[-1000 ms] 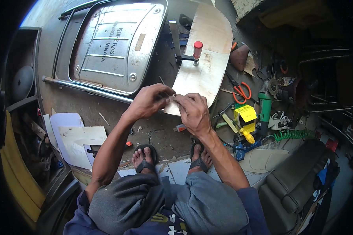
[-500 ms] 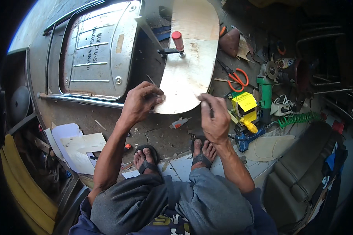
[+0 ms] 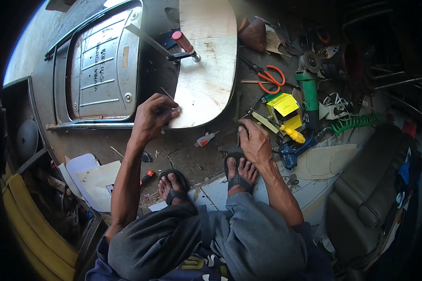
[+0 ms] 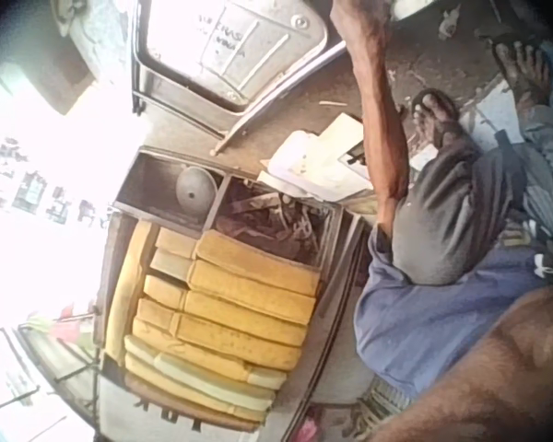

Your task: The person repairs a folding chair by using a grinder on a wooden piece attached to the frame, then using a tool to tighten a screw on the chair's backrest before returning to work on the wooden piece.

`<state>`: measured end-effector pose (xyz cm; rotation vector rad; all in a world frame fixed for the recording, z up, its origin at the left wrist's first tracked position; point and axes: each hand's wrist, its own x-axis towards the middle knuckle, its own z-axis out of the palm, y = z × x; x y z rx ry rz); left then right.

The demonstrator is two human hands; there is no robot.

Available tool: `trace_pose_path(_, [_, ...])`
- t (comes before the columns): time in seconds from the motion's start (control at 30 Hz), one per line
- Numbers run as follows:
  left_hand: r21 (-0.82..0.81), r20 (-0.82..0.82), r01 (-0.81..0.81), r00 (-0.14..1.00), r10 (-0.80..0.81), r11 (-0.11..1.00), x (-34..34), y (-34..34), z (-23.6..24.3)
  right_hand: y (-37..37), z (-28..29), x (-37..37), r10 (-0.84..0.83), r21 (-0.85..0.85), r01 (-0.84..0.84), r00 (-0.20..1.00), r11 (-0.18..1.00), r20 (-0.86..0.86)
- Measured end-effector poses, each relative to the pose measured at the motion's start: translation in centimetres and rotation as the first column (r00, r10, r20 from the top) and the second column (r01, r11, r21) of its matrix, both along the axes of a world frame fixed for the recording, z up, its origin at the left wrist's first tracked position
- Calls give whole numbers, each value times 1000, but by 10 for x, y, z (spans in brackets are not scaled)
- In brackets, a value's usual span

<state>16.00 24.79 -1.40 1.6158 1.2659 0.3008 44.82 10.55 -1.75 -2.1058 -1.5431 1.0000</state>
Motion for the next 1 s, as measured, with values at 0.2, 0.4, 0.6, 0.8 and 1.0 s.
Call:
trace_pose_path(0.2, [35, -28, 58, 998, -57, 998, -1, 2, -3, -18, 3, 9, 24, -64, -24, 1000, 998, -9])
trace_pose_path(0.4, [-132, 11, 56, 998, -55, 990, -4, 12, -5, -56, 2, 16, 153, -344, -121, 986, 931, 66])
trace_pose_path(0.6, [-241, 164, 73, 986, -34, 968, -7, 14, -10, -102, 5, 23, 109, -302, -32, 964, 953, 244])
trace_pose_path(0.8, [-189, 173, 118, 981, -85, 975, -10, 15, -11, -133, -24, 69, 132, -46, -124, 947, 991, 292])
trace_pose_path(1.0, [-212, 172, 87, 984, -50, 973, -13, 16, -13, -128, -25, 58, 131, 11, -142, 940, 990, 315])
